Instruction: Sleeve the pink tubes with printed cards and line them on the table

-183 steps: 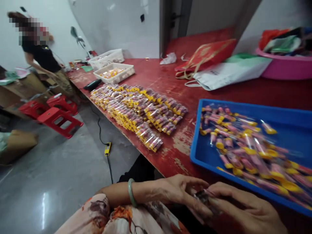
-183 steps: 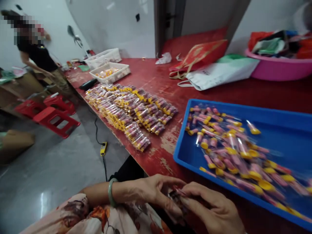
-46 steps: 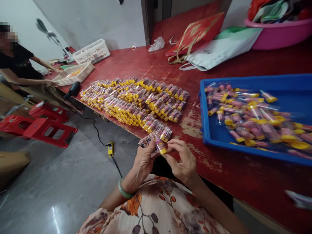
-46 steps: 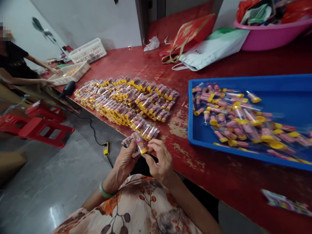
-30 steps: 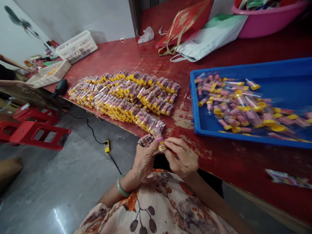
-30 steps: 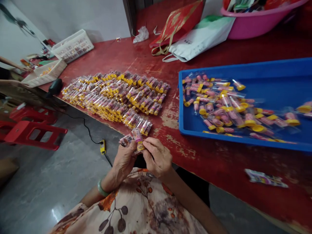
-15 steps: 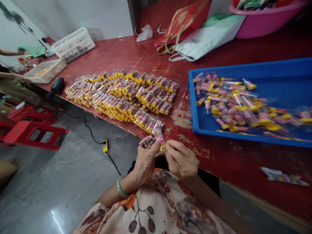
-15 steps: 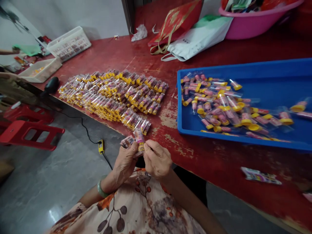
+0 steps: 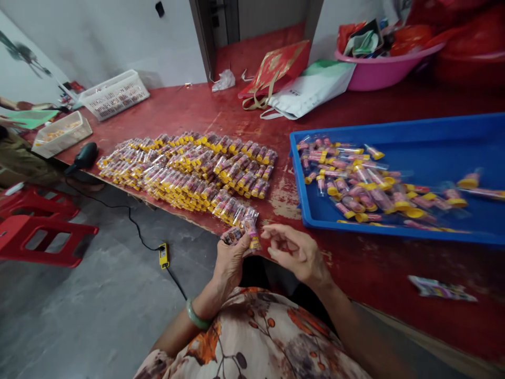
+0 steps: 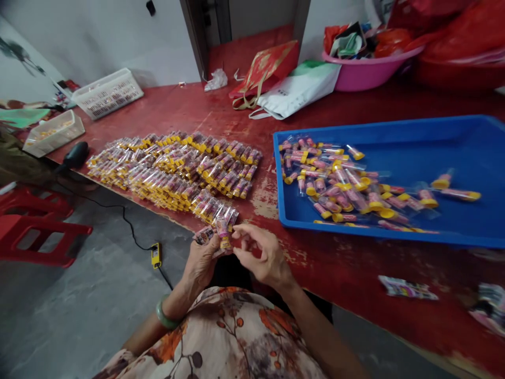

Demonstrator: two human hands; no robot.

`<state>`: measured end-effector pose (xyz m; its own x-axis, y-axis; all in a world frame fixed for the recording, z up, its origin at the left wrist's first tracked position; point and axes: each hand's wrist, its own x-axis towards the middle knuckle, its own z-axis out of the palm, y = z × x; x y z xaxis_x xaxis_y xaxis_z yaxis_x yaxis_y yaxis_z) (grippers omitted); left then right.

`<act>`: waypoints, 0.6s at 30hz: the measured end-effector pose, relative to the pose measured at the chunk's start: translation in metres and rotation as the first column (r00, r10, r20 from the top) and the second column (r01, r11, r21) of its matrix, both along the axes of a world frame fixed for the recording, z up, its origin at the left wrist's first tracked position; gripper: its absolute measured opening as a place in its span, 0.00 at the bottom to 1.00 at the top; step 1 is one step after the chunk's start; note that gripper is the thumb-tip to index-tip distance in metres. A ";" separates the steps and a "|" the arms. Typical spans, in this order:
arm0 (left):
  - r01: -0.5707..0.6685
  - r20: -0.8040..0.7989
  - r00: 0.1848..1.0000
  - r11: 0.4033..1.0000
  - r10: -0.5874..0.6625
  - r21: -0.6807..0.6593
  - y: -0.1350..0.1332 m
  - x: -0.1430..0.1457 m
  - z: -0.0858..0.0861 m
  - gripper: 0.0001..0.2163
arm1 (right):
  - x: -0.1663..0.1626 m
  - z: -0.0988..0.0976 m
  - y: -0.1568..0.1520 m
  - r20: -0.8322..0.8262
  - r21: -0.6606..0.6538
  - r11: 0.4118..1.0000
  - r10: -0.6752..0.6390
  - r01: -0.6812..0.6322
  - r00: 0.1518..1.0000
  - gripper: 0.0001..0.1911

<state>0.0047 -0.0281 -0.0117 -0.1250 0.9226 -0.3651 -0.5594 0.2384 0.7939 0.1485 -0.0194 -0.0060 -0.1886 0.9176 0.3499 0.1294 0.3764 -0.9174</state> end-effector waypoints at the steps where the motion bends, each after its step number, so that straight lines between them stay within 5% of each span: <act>1: 0.045 -0.012 0.999 0.999 -0.045 0.022 0.003 0.000 0.000 0.18 | 0.001 0.005 0.004 -0.070 -0.151 0.989 0.000 -0.010 0.998 0.16; 4: 0.130 -0.038 0.991 0.986 -0.126 0.103 0.015 0.002 0.000 0.19 | -0.004 0.017 0.021 -0.212 -0.428 0.904 -0.097 -0.003 0.972 0.20; 8: 0.122 -0.056 0.992 0.988 -0.117 0.091 0.036 -0.001 0.006 0.23 | -0.011 0.025 0.067 -0.258 -0.569 0.822 -0.214 0.031 0.942 0.22; 13: 0.067 0.050 0.997 0.996 -0.064 -0.057 0.043 -0.020 0.016 0.18 | -0.021 0.024 0.168 -0.074 -0.566 0.767 -0.412 0.302 0.908 0.13; 18: 0.203 0.197 0.966 0.963 -0.168 -0.175 0.032 -0.034 0.024 0.10 | -0.034 0.013 0.233 0.104 -0.513 0.750 -0.428 0.417 0.898 0.17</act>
<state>-0.0291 0.0042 0.0119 0.1253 0.8334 -0.5383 -0.6190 0.4897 0.6141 0.1143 0.2141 0.0065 0.2627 0.9455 -0.1922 0.1434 -0.2353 -0.9613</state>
